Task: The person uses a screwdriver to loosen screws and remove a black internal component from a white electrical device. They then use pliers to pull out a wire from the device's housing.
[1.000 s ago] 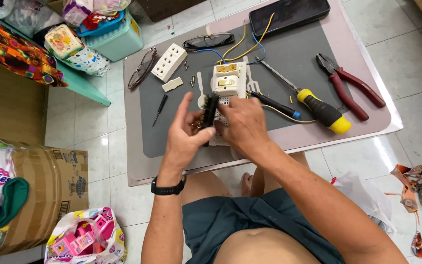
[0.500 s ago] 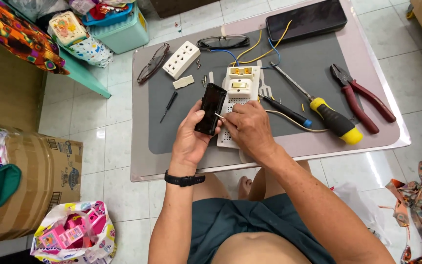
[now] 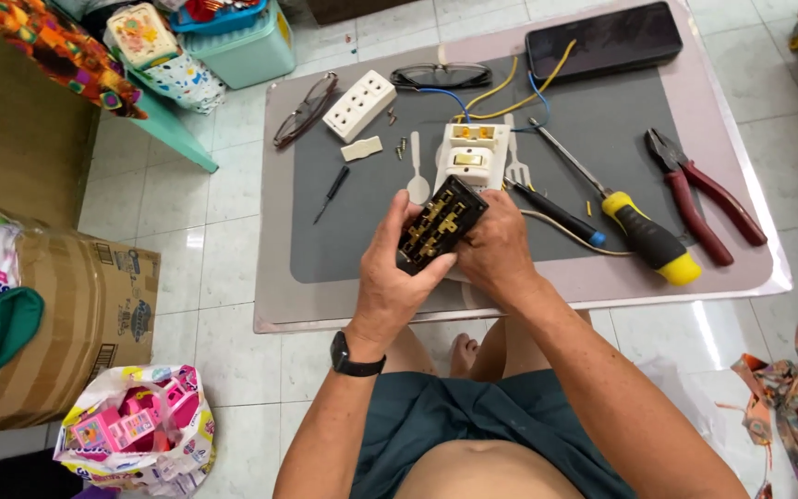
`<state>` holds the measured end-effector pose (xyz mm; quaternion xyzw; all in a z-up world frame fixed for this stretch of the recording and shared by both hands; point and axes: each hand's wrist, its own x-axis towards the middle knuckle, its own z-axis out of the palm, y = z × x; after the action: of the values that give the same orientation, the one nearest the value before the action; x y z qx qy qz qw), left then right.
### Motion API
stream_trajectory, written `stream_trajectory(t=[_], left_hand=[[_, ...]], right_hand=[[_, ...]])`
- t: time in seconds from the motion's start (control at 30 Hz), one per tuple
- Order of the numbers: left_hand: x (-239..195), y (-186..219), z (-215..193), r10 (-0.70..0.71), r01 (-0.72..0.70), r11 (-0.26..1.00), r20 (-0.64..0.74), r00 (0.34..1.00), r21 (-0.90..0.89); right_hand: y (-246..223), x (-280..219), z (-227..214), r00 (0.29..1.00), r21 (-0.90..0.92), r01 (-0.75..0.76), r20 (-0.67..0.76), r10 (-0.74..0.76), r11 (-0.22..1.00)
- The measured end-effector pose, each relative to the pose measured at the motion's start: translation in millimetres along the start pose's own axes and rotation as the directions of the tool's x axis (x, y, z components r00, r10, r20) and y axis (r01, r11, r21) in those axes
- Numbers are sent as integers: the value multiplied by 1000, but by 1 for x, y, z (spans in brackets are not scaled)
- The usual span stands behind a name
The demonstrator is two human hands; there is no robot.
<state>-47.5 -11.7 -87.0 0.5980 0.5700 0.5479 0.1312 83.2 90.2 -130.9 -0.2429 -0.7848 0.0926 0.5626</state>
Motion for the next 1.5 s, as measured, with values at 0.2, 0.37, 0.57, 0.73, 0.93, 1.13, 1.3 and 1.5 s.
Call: stream_trajectory(t=[0.2, 0.37, 0.57, 0.73, 0.93, 1.13, 1.3, 1.5], left_hand=[[-5, -16, 3, 69, -65, 995, -51, 996, 72], [-8, -26, 6, 115, -113, 992, -46, 992, 47], [-7, -18, 1, 148, -148, 988, 9, 989, -38], [-5, -14, -6, 138, -131, 987, 78, 987, -91], [-4, -8, -13, 31, -18, 992, 102, 994, -125], [0, -7, -18, 5, 5, 997, 140, 990, -72], [2, -9, -15, 10, 12, 989, 149, 989, -149], [1, -2, -17, 2, 6, 990, 54, 999, -144]], right_hand=[[9, -13, -5, 943, 126, -260, 247, 223, 957], [11, -8, -10, 911, 236, -376, 272, 310, 896], [-14, 16, -26, 870, 268, -452, 343, 354, 851], [3, 6, -20, 892, 343, -416, 335, 304, 842], [9, 2, -14, 888, 406, -427, 358, 289, 808], [21, -7, -9, 892, 407, -415, 356, 277, 814], [28, -12, -6, 894, 381, -410, 348, 282, 829], [7, 0, -9, 898, 320, -392, 335, 284, 862]])
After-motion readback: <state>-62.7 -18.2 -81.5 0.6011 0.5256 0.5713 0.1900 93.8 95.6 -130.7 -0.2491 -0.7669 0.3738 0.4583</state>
